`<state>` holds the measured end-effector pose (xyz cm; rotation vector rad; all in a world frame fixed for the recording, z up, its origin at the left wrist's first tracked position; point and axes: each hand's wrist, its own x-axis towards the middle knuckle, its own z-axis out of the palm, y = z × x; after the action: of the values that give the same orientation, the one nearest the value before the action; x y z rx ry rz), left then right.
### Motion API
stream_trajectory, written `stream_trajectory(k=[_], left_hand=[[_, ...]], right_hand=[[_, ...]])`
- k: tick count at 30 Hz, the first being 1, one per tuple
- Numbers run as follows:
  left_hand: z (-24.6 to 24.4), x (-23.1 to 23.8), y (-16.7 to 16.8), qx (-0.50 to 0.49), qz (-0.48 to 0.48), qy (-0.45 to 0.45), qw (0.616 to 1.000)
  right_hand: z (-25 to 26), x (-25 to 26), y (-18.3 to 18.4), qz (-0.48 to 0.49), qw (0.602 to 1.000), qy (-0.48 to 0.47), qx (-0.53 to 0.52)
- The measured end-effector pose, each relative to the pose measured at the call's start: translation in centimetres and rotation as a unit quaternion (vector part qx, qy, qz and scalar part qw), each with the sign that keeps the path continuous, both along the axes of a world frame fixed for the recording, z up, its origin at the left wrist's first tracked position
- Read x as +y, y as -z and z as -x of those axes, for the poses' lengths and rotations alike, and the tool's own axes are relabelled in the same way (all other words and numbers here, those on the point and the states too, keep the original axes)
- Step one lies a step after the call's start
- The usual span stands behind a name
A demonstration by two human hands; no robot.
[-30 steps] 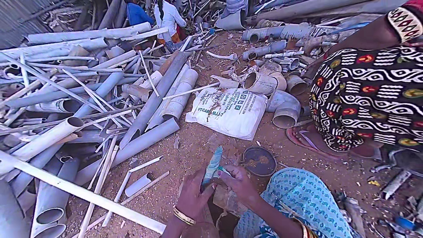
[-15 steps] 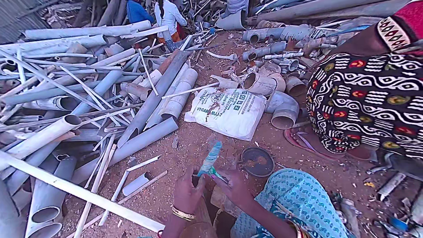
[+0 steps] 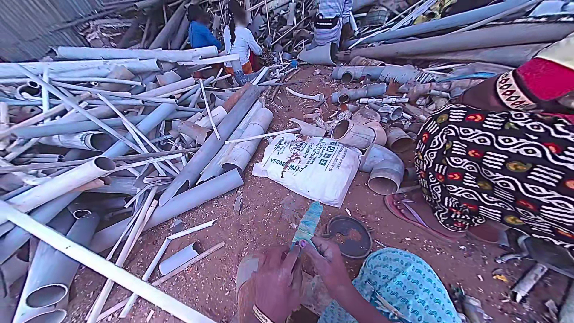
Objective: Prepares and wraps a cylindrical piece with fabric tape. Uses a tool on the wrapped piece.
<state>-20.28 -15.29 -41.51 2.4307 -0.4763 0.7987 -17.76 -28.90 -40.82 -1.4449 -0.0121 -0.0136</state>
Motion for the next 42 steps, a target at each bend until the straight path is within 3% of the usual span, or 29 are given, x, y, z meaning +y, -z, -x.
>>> stream_trajectory(k=[3, 5, 6, 9, 11, 13, 17, 22, 25, 27, 31, 33, 38, 42], left_hand=[[-0.2, 0.8, -0.6, 0.124, 0.123, 0.059, 0.983], [-0.6, 1.5, -1.5, 0.24, 0.226, 0.087, 0.94], [-0.8, 1.8, -2.1, 0.311, 0.275, 0.106, 0.904], [-1.3, 3.1, -3.0, 0.491, 0.397, 0.226, 0.742], [-1.2, 3.3, -2.8, 0.533, 0.417, 0.26, 0.689], [-1.0, 3.3, -2.9, 0.547, 0.411, 0.249, 0.685], [-1.4, 4.0, -3.0, 0.573, 0.404, 0.247, 0.669], [-1.5, 4.6, -3.5, 0.54, 0.5, 0.241, 0.632], [-1.4, 4.5, -4.1, 0.52, 0.523, 0.22, 0.639], [-1.3, 4.5, -3.9, 0.516, 0.523, 0.22, 0.641], [-1.4, 4.3, -3.7, 0.516, 0.521, 0.184, 0.655], [-1.4, 4.1, -3.8, 0.507, 0.518, 0.157, 0.671], [-1.6, 4.9, -4.6, 0.476, 0.505, 0.134, 0.707], [-1.7, 6.4, -5.1, 0.482, 0.481, 0.159, 0.715]], right_hand=[[-0.4, -0.3, 0.2, -0.057, 0.998, 0.005, -0.002], [-0.3, -0.4, 0.1, -0.098, 0.995, -0.002, -0.01], [-0.2, -0.4, 0.0, -0.115, 0.993, -0.009, -0.011], [0.3, 0.0, -0.2, -0.137, 0.99, -0.038, -0.006], [0.6, 0.2, -0.3, -0.121, 0.991, -0.065, -0.008], [0.5, 0.1, -0.1, -0.11, 0.989, -0.098, 0.001], [-0.2, -0.6, -0.1, -0.195, 0.966, -0.157, 0.057], [-0.7, -1.6, 0.2, -0.242, 0.95, -0.187, 0.064], [-0.9, -1.6, 0.2, -0.175, 0.969, -0.171, 0.036], [-0.9, -1.5, 0.4, -0.072, 0.986, -0.149, -0.014], [-0.6, -1.3, 0.4, 0.06, 0.986, -0.13, -0.082], [-0.6, -1.3, 0.3, 0.027, 0.987, -0.14, -0.079], [-1.2, -1.8, 0.8, -0.186, 0.964, -0.192, -0.003], [-1.5, -2.0, 0.8, -0.134, 0.98, -0.148, -0.012]])
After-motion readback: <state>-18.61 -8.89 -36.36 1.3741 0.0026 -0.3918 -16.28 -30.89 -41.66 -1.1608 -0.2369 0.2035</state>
